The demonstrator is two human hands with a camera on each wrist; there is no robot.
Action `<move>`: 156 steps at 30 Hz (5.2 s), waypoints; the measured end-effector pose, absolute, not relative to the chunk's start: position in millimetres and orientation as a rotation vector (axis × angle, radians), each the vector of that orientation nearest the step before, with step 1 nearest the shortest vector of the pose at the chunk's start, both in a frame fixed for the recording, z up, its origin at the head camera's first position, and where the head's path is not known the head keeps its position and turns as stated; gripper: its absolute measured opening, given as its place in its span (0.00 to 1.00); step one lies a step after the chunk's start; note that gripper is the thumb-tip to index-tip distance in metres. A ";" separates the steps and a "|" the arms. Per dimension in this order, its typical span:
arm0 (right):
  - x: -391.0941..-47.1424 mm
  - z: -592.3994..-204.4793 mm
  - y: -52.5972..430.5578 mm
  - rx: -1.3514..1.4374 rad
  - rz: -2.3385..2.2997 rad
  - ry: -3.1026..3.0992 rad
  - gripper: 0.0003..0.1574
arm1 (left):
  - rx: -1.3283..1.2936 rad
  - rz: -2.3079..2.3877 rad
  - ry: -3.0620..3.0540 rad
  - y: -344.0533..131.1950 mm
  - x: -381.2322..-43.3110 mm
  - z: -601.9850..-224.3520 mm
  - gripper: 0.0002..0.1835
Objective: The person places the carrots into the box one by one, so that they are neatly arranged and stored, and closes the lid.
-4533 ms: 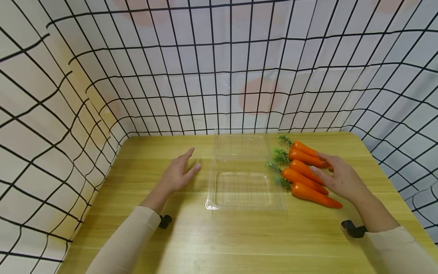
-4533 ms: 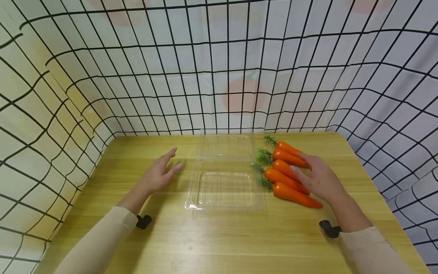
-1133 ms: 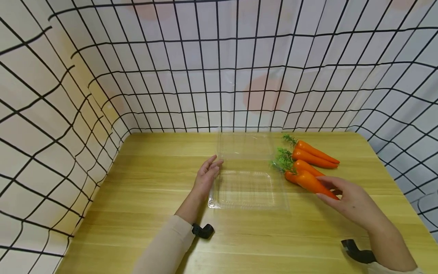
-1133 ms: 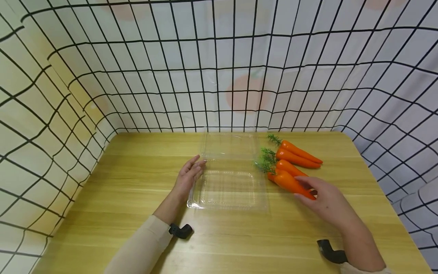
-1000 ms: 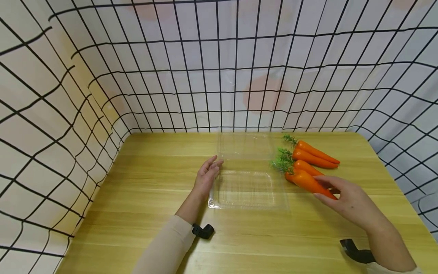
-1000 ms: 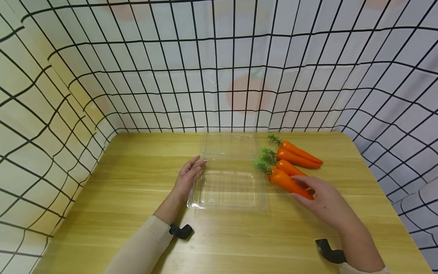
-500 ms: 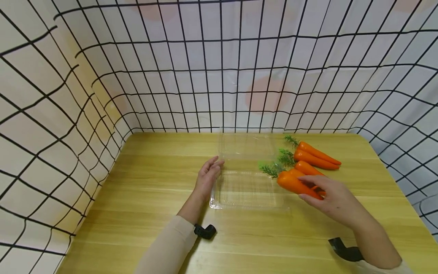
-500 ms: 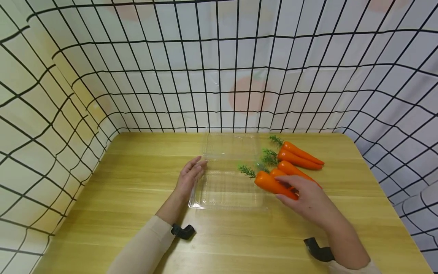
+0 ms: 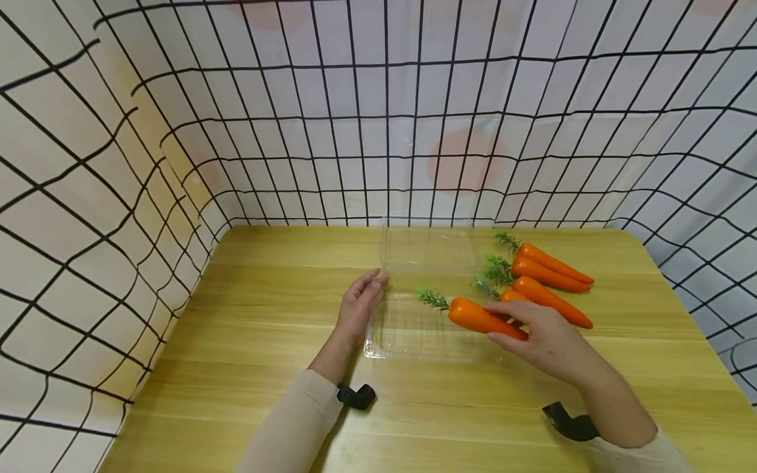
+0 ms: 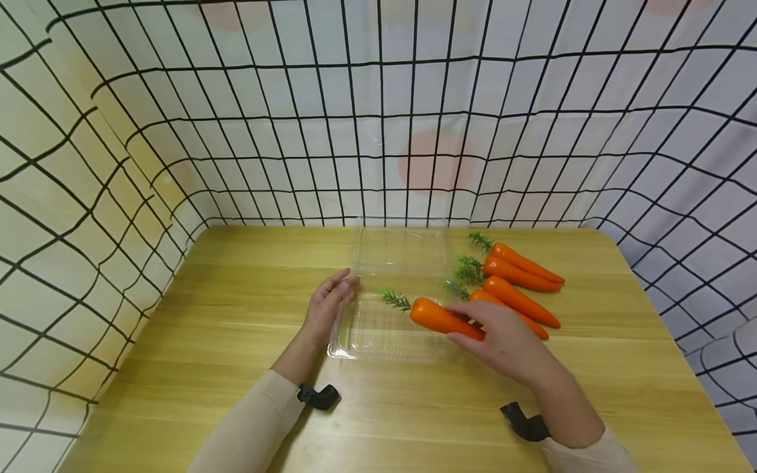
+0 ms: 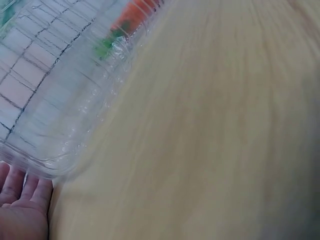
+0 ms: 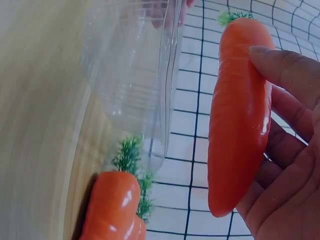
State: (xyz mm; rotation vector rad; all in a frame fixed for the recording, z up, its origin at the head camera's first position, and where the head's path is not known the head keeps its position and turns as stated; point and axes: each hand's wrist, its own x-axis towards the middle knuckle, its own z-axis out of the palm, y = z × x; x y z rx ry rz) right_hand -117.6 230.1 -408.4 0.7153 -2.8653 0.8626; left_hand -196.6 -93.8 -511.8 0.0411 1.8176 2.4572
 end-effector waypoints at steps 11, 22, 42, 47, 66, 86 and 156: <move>-126.9 -412.7 208.4 0.758 0.882 -2.894 0.26 | 0.023 2.460 1.885 -92.3 -197.7 -512.9 0.24; -129.0 -422.5 190.9 0.828 0.948 -2.889 0.25 | 0.020 2.444 1.914 -92.5 -197.0 -514.6 0.24; -132.2 -429.8 168.2 0.914 0.958 -2.940 0.24 | 0.048 2.476 1.893 -93.6 -197.3 -515.4 0.24; -134.0 -433.7 166.2 0.922 0.927 -2.980 0.24 | 0.044 2.491 1.879 -93.8 -197.5 -514.9 0.24; -138.1 -441.8 160.0 0.943 0.867 -3.106 0.21 | 0.003 2.525 1.849 -91.9 -197.8 -514.7 0.23; -139.9 -445.4 158.4 0.956 0.942 -3.128 0.17 | 0.008 2.521 1.843 -92.2 -195.1 -512.7 0.23; -150.3 -468.1 309.6 0.164 0.869 -3.187 0.38 | -0.016 2.512 1.849 -94.1 -194.9 -511.9 0.22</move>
